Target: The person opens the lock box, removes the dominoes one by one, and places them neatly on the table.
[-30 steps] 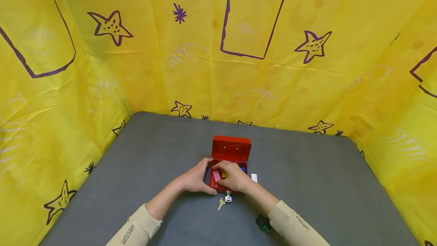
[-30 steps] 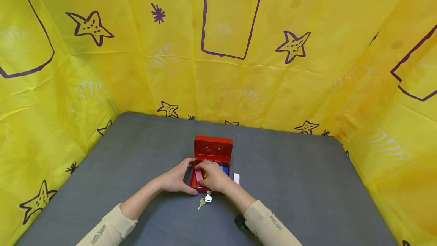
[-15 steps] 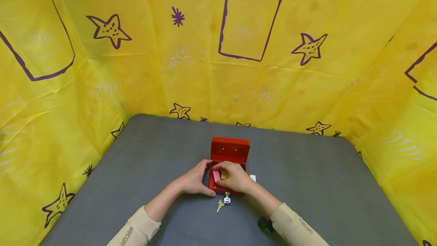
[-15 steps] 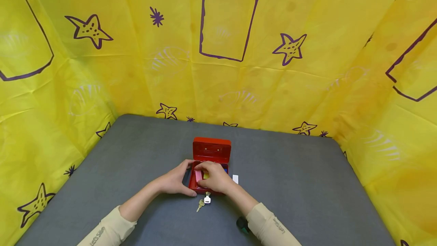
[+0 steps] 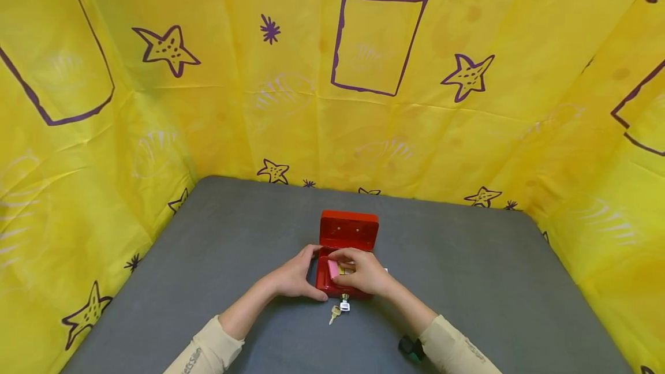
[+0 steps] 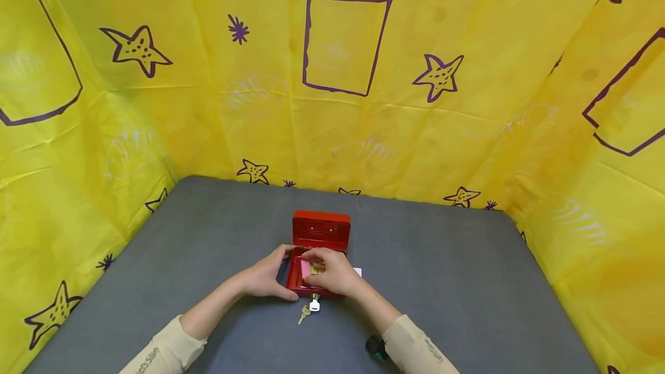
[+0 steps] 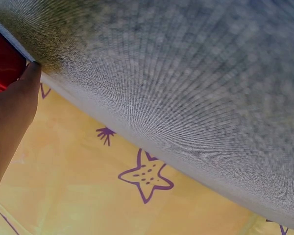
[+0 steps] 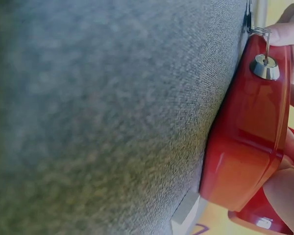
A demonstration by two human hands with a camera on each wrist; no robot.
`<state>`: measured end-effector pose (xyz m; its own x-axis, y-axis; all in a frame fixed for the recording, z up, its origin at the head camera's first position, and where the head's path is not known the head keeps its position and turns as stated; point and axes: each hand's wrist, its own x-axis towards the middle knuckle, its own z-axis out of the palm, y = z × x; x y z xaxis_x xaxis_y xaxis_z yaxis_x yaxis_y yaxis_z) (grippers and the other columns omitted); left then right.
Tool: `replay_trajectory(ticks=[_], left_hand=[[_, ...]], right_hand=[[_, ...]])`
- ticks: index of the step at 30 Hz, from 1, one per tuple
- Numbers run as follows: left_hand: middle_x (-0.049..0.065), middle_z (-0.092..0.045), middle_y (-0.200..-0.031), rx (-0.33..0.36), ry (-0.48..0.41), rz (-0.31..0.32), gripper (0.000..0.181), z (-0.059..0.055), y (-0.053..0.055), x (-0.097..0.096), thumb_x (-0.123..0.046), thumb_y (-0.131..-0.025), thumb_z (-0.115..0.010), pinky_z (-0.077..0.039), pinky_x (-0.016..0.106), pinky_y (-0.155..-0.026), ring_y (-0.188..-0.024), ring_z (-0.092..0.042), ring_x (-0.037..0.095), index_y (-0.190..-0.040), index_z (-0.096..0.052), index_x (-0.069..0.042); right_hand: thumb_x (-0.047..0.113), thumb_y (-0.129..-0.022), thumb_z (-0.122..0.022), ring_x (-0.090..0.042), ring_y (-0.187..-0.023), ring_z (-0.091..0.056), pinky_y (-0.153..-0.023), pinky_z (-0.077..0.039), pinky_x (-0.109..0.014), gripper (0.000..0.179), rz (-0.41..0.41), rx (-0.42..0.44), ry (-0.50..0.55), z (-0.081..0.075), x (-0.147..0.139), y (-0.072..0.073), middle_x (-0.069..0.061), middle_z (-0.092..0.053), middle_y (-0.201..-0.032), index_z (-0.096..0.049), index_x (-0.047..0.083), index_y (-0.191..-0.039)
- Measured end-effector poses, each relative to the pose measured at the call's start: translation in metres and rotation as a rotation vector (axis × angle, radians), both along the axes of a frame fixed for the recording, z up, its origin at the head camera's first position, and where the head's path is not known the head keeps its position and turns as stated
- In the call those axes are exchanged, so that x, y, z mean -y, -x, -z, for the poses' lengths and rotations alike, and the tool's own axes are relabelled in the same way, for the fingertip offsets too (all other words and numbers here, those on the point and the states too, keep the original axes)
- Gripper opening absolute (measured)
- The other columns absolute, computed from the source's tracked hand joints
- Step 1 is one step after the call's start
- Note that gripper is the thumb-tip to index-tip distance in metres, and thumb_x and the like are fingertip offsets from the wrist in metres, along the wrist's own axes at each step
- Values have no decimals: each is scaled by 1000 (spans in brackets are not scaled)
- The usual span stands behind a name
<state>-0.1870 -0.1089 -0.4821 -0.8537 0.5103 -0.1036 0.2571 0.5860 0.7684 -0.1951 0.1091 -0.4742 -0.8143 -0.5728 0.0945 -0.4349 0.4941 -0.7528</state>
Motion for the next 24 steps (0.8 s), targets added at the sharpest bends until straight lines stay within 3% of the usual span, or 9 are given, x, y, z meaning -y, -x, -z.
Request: replay_trajectory(ticks=[11,19,24], left_hand=[[5,-40,-128,3,-1,-4,95,0,0,0,-37,-63,-82,-41,43,-91,-114,-41,22,-136,-27,-10],[9,-40,-128,-33,3,1,95,1,-1,-1,-37,-63,-82,-37,47,-95,-115,-42,24,-134,-28,-6],[8,-40,-128,-29,3,4,95,3,0,-1,-38,-63,-82,-38,46,-95,-114,-42,22,-134,-27,-7]], right_hand=[[21,-80,-72,-23,-104,-60,-86,-47,-38,45,47,163,99,-4,-10,-7,-5,-59,-118,-58,11,-121],[11,-81,-69,-35,-107,-57,-88,-45,-44,45,55,266,194,-35,-10,-20,-18,-56,-120,-54,-1,-122],[12,-82,-69,-34,-107,-57,-88,-46,-40,45,63,293,214,-40,-13,-23,-19,-56,-120,-54,-2,-122]])
